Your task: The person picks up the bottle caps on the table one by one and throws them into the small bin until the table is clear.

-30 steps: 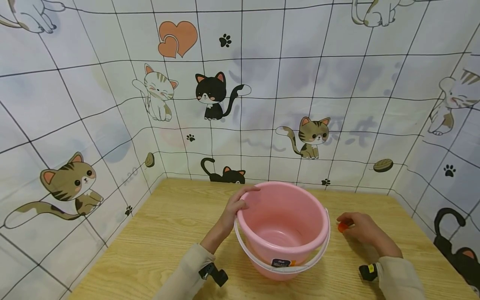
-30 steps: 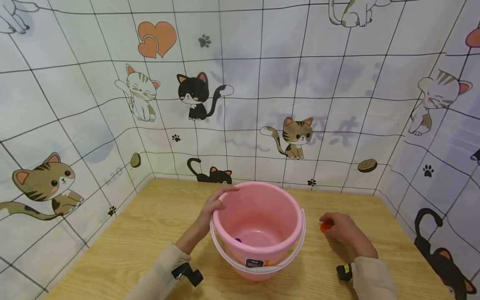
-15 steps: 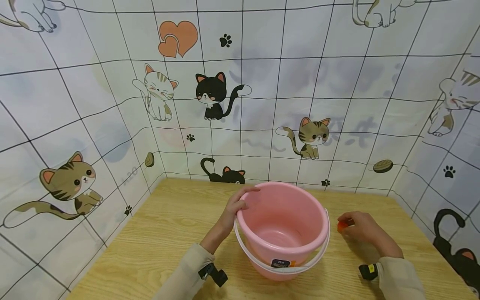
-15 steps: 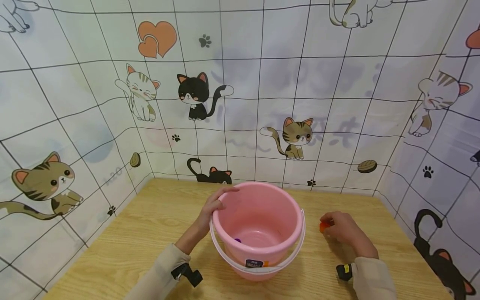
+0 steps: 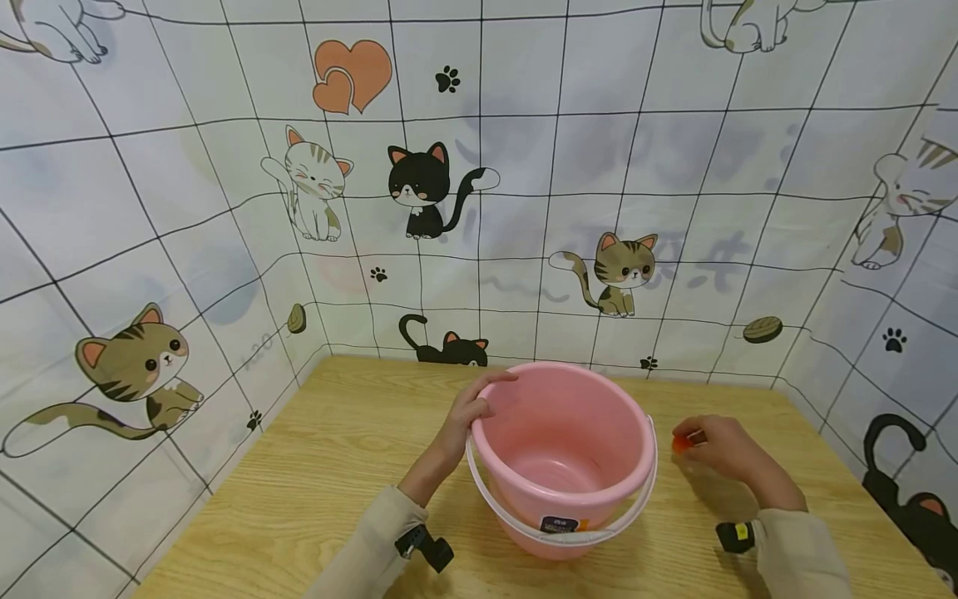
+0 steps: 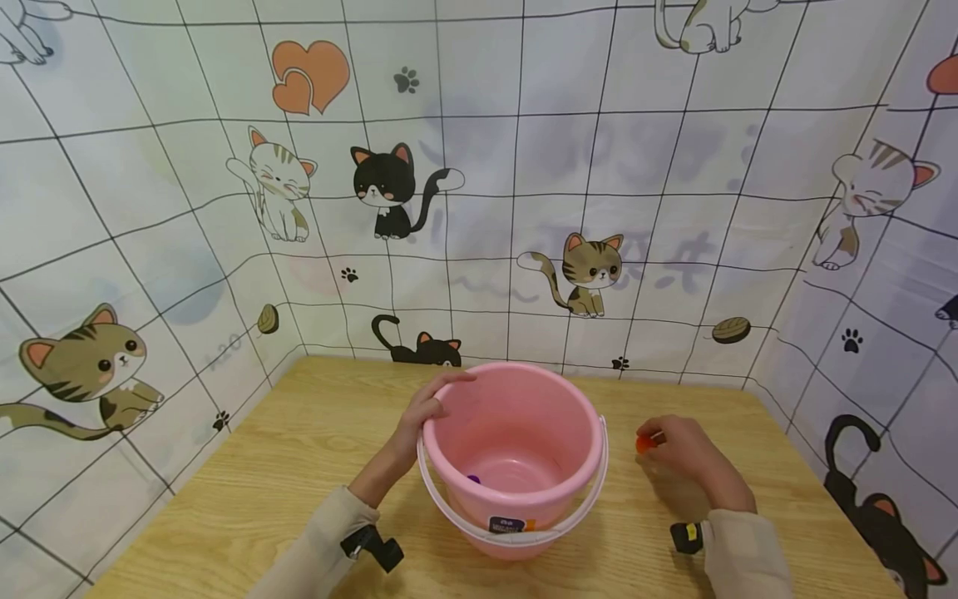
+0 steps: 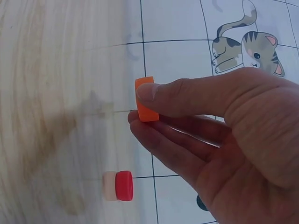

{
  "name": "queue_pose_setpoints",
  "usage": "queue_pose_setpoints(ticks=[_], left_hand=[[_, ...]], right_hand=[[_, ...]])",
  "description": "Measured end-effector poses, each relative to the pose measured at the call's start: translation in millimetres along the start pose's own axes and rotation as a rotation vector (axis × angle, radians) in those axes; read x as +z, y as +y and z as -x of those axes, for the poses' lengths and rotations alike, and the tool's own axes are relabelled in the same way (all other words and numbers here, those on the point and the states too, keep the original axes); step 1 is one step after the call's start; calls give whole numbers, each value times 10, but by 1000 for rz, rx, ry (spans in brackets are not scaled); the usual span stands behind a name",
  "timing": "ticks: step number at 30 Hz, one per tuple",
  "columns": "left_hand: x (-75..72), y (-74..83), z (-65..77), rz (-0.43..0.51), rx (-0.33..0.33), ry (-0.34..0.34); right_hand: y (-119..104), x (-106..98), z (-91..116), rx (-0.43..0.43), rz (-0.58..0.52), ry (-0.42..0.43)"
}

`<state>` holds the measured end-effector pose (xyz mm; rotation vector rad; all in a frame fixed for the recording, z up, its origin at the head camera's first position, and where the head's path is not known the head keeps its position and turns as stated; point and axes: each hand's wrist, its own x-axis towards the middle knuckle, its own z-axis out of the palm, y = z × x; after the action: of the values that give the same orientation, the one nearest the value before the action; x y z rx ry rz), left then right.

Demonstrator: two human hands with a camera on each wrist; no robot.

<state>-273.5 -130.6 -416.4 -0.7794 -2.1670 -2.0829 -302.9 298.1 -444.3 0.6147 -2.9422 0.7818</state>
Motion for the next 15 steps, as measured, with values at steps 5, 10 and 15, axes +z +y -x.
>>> queue_pose_setpoints(ticks=[5, 10, 15], left_hand=[[5, 7, -1, -7, 4, 3], [9, 12, 1, 1, -4, 1], [7, 10, 3, 6, -14, -1]], right_hand=[[-34, -41, -6, -24, 19, 7], [-80, -73, -3, -33, 47, 15], [-143, -100, 6, -39, 62, 25]])
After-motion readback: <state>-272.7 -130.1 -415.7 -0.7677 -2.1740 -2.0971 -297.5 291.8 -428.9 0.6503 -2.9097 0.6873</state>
